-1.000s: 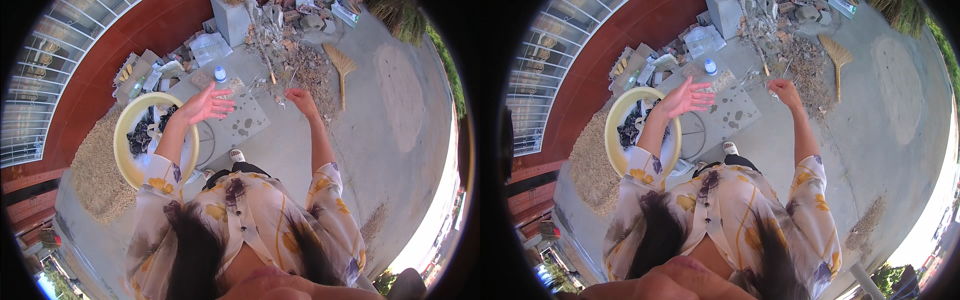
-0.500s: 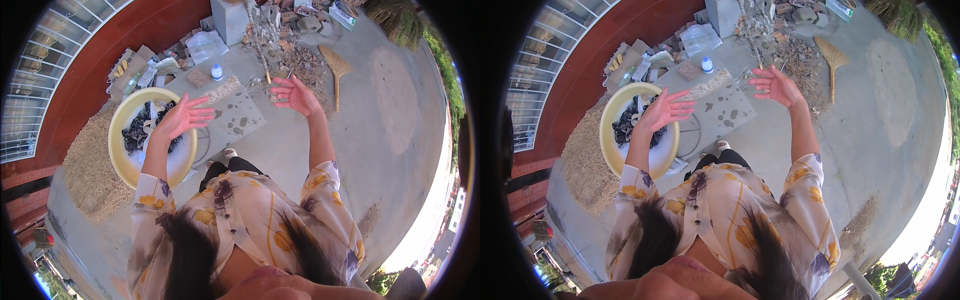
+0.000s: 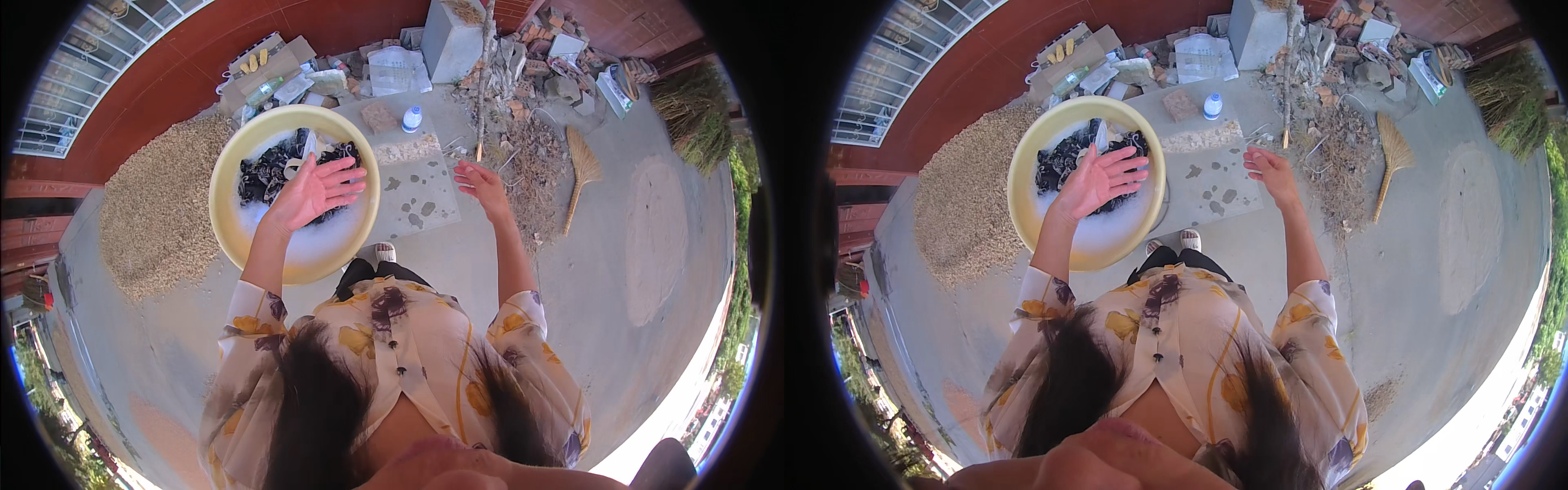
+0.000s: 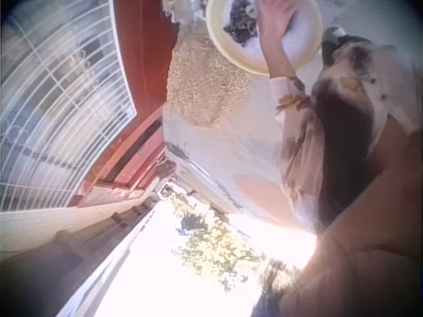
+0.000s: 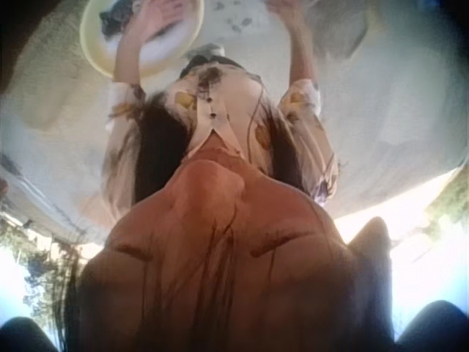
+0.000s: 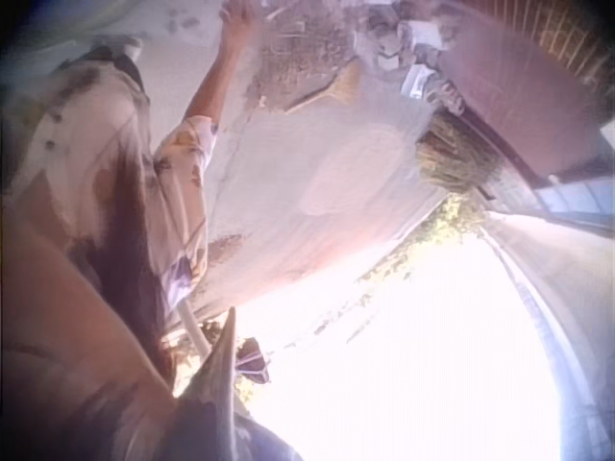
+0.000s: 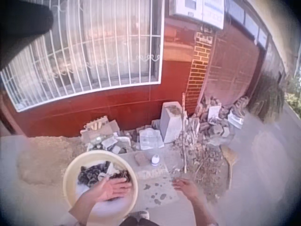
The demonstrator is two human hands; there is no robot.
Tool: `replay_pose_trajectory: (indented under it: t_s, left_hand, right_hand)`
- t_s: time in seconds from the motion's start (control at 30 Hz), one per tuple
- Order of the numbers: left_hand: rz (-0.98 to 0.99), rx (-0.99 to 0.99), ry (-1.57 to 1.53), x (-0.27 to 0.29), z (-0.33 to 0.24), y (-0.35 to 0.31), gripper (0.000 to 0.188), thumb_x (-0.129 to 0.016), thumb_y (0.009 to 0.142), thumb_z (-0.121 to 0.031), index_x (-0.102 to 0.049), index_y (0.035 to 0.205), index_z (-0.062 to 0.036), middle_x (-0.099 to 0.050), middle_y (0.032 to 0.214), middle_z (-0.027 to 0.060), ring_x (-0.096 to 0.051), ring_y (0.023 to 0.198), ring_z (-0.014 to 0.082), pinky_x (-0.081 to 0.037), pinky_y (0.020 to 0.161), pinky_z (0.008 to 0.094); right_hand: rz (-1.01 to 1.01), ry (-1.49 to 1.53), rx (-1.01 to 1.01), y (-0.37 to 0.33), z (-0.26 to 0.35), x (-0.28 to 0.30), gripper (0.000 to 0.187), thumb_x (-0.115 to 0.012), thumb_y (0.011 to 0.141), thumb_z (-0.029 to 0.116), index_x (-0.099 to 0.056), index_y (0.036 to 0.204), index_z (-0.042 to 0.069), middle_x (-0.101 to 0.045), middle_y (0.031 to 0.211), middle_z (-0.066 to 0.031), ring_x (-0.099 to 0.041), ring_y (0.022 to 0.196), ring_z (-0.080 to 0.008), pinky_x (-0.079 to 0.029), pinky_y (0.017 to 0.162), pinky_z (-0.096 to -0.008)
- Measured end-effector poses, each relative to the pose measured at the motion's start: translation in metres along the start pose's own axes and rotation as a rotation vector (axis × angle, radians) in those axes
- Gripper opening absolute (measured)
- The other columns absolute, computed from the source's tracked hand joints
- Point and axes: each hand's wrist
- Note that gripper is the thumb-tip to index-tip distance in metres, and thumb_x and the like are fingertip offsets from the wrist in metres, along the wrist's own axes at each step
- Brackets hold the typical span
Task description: The person puts a white cloth, a patterned cloth, and a grey cloth into a yellow bowl and washes them by hand in soapy water.
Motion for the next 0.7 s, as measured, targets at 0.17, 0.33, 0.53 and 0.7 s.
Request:
replay_pose_trajectory:
  t_s: [0.17, 0.33, 0.53, 0.7]
  left_hand:
    - [-0.568, -0.484, 0.990, 0.045, 0.001, -0.039, 0.052, -0.047, 0.101, -0.037, -0.043, 0.144, -0.0071, -0.043, 0.147, 0.0170, -0.041, 0.136, 0.0352, -0.032, 0.111, 0.0477]
    - [-1.072, -0.364, 1.839, 0.084, 0.014, -0.063, 0.070, -0.064, 0.086, -0.050, -0.040, 0.147, -0.0266, -0.024, 0.158, 0.0143, -0.021, 0.143, 0.0429, -0.019, 0.108, 0.0681]
    - [-1.299, 0.043, 1.652, 0.121, 0.042, -0.027, 0.077, -0.063, 0.083, -0.056, -0.036, 0.149, -0.0262, -0.021, 0.158, 0.0163, -0.023, 0.141, 0.0457, -0.024, 0.102, 0.0733]
    - [-1.301, 0.013, 1.596, 0.137, 0.047, -0.016, 0.051, -0.066, 0.086, -0.040, -0.057, 0.125, -0.0091, -0.039, 0.142, 0.0224, -0.045, 0.122, 0.0438, -0.053, 0.082, 0.0526]
  right_hand:
    - [0.203, -0.021, 0.328, 0.022, 0.043, -0.130, 0.035, -0.053, 0.100, 0.020, -0.060, 0.127, 0.000, -0.067, 0.115, -0.0119, -0.067, 0.101, -0.0190, -0.053, 0.086, -0.0298]
    - [0.293, -0.630, 0.763, 0.036, 0.056, -0.258, 0.045, -0.055, 0.096, 0.023, -0.050, 0.138, 0.009, -0.055, 0.135, -0.0189, -0.052, 0.125, -0.0361, -0.041, 0.105, -0.0374]
    - [0.204, -1.253, 0.653, 0.066, 0.011, -0.331, 0.072, -0.065, 0.082, 0.046, -0.042, 0.144, 0.018, -0.037, 0.146, -0.0190, -0.040, 0.130, -0.0431, -0.040, 0.098, -0.0608]
    - [0.230, -1.265, 0.507, 0.088, -0.002, -0.347, 0.059, -0.065, 0.080, 0.041, -0.053, 0.127, 0.007, -0.058, 0.118, -0.0210, -0.057, 0.108, -0.0429, -0.050, 0.084, -0.0557]
Point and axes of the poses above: each hand's wrist, its own y-axis towards the middle knuckle, its own x-axis out of the back of the hand, z = x × y
